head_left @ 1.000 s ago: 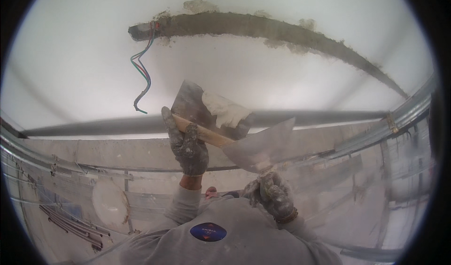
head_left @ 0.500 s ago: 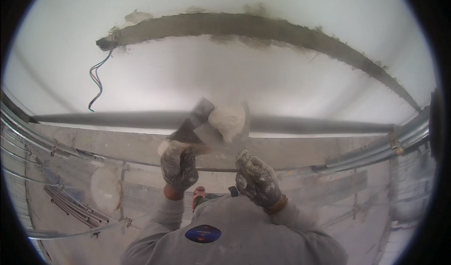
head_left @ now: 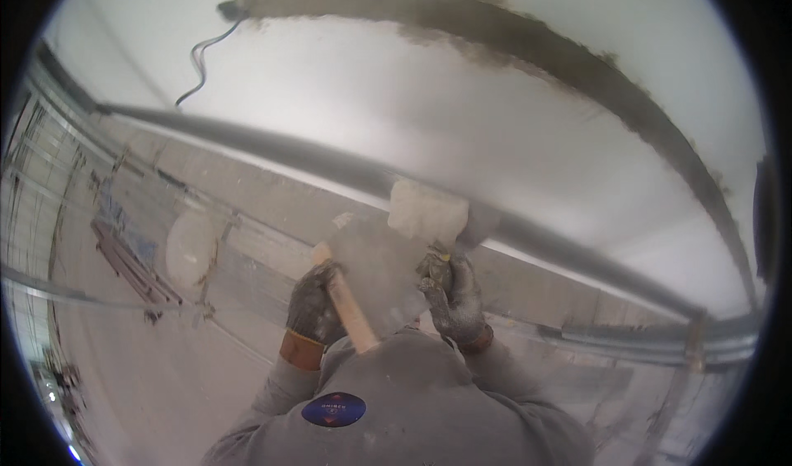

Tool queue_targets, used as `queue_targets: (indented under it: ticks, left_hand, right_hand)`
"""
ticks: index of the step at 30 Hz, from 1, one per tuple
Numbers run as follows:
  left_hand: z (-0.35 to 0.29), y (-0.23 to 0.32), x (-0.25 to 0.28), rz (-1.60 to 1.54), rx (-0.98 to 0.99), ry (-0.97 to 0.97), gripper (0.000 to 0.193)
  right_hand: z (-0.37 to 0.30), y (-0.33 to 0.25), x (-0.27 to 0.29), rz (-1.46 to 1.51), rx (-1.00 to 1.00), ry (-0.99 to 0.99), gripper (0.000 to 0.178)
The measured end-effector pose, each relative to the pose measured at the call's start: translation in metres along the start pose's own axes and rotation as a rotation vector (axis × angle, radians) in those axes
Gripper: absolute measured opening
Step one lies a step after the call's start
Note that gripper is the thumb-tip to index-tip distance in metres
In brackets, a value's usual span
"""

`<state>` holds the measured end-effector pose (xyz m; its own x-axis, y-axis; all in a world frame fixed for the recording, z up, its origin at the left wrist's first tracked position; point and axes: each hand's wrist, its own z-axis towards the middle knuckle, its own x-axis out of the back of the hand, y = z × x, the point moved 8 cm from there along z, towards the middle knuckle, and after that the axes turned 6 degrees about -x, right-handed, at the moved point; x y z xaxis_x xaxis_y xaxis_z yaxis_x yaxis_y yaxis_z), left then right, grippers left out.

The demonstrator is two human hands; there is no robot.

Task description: The person applies plaster to a ceiling using a hawk and trowel. They scoop plaster from the hawk and spread it onto the ceiling surface in smooth, sweeping motions, working around metal pipes and electrical fixtures.

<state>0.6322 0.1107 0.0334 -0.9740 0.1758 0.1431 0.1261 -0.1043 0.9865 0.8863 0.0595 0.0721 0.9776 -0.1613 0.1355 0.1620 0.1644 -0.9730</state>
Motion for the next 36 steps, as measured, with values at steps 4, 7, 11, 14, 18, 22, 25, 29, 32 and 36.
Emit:
queue_targets:
  ticks: [4,7,11,14,18,22,25,29,32,36]
  left_hand:
    - [0.004,0.016,-0.022,-0.675,0.407,0.142,0.022]
    - [0.000,0.053,-0.010,-0.785,0.423,0.190,0.017]
    - [0.012,0.084,0.022,-0.164,-0.088,0.217,0.023]
    - [0.001,0.130,0.019,0.738,-0.684,0.442,0.034]
    - [-0.023,0.102,-0.022,1.455,-0.914,0.853,0.053]
    - [-0.021,0.074,-0.022,1.288,-0.901,0.642,0.046]
    - [0.004,0.052,-0.012,0.598,-0.718,0.083,0.032]
    - [0.004,-0.002,0.015,0.079,-0.013,0.201,0.022]
    - [-0.013,-0.045,0.016,-0.821,0.551,0.428,0.025]
    - [-0.010,0.026,-0.014,-0.196,0.199,0.063,0.024]
  right_hand:
    - [0.004,-0.004,-0.005,-0.330,0.337,-0.058,0.042]
    - [-0.003,0.033,0.007,-0.629,0.433,-0.086,0.042]
    - [-0.007,0.079,0.058,-0.546,0.146,-0.096,0.041]
    - [-0.019,0.083,0.050,0.605,-0.297,-0.021,0.046]
    - [-0.029,0.047,0.006,1.219,-0.371,-0.124,0.044]
    - [-0.028,0.028,-0.032,1.116,-0.471,-0.322,0.045]
    - [-0.026,0.006,-0.028,1.128,-0.456,-0.308,0.048]
    - [-0.024,-0.004,0.000,0.802,-0.581,-0.190,0.046]
    - [-0.014,-0.005,0.005,0.700,-0.350,-0.183,0.043]
    - [0.001,0.000,0.010,0.017,-0.038,-0.053,0.037]
